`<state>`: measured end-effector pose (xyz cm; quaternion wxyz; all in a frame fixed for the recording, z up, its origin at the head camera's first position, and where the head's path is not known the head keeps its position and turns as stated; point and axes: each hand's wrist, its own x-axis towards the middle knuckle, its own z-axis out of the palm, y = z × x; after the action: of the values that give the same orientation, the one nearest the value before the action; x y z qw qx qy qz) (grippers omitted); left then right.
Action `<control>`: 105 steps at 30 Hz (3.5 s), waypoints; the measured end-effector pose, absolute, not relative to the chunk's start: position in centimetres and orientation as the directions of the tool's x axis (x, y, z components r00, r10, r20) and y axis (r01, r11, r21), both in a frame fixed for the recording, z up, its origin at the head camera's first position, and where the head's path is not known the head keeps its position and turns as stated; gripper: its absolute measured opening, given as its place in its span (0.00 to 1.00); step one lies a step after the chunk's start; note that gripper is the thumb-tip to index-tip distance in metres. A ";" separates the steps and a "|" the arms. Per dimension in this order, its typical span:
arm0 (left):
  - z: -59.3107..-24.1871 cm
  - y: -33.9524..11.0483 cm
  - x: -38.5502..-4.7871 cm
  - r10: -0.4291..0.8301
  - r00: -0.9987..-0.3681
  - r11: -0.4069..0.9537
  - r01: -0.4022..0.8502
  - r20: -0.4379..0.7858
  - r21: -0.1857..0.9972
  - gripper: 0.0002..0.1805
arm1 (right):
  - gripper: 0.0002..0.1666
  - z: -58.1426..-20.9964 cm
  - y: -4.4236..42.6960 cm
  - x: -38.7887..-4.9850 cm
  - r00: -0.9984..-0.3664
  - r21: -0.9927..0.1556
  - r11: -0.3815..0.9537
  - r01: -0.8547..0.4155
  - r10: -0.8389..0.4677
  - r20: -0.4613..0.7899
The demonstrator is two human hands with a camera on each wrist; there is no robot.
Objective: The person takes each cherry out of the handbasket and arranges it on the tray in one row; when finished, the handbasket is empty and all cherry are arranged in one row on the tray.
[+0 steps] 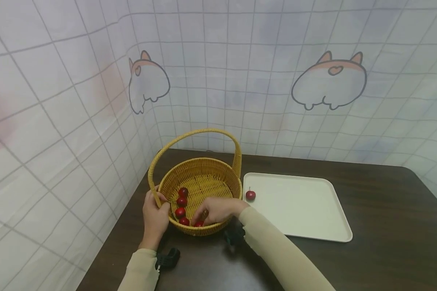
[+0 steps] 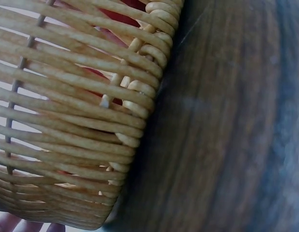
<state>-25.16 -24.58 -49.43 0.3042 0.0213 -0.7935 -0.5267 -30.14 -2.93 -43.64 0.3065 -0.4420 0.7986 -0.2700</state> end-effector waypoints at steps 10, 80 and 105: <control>-49.6 -24.5 -25.2 -0.350 -0.816 0.453 0.283 0.461 0.845 0.08 | 0.20 -43.9 -2.7 -30.3 -0.406 -0.709 0.487 -0.510 -0.863 -0.300; -49.0 -24.3 -25.3 -0.357 -0.822 0.440 0.271 0.444 0.856 0.07 | 0.26 -47.2 13.6 -30.3 -0.978 -0.794 0.581 -0.178 -0.191 0.080; -48.9 -24.5 -25.0 -0.364 -0.824 0.444 0.256 0.434 0.859 0.08 | 0.24 -48.6 13.8 -30.7 -0.980 -0.741 0.650 -0.169 -0.191 0.056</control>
<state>-25.03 -24.52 -48.89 0.2946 0.0339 -0.7969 -0.5263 -30.74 13.78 -48.58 0.0137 -0.0991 0.9083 -0.4063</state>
